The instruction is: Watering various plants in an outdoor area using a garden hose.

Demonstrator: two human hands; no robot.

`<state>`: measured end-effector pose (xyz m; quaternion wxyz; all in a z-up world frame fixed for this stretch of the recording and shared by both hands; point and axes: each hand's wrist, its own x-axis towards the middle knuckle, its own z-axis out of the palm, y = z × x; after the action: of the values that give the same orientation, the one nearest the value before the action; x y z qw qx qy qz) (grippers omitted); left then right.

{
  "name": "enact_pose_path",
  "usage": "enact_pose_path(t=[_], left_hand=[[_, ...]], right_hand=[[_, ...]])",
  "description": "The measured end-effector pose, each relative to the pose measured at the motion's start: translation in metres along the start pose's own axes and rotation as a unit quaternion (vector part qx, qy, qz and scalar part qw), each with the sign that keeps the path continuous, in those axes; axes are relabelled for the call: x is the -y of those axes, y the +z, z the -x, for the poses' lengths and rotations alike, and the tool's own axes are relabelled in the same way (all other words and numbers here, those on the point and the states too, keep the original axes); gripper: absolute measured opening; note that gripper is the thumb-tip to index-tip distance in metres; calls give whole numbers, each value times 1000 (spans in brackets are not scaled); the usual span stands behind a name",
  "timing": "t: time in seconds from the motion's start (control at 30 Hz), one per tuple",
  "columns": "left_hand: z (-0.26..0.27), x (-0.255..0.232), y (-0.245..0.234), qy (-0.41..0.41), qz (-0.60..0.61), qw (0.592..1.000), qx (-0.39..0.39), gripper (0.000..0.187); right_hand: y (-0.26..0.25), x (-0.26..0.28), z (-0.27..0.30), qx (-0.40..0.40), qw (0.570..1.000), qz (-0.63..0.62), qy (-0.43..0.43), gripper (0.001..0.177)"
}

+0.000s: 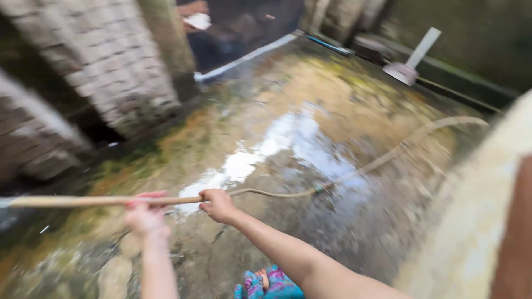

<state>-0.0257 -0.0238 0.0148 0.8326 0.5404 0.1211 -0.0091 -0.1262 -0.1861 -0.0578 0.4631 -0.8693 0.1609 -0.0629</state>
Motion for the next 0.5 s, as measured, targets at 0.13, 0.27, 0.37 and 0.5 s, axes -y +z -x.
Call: enact_pose_path(t=[0.13,0.27,0.37,0.5], left_hand=[[58,-73,33,-65,-53,996,-8,32],[79,-96,49,-65,-54,996,-12,30],[35,-41,29,-42,-6,999,-10,18],[21,-4,12,35,40,999,-3,12]], right_hand=[[-51,20,33,42,996,-25,80,37],[-74,29,43,100,982,-22,157,32],[-59,-3,20,109,983,55,139,44],[-44,-6,-42,39,990,-70,118,59]])
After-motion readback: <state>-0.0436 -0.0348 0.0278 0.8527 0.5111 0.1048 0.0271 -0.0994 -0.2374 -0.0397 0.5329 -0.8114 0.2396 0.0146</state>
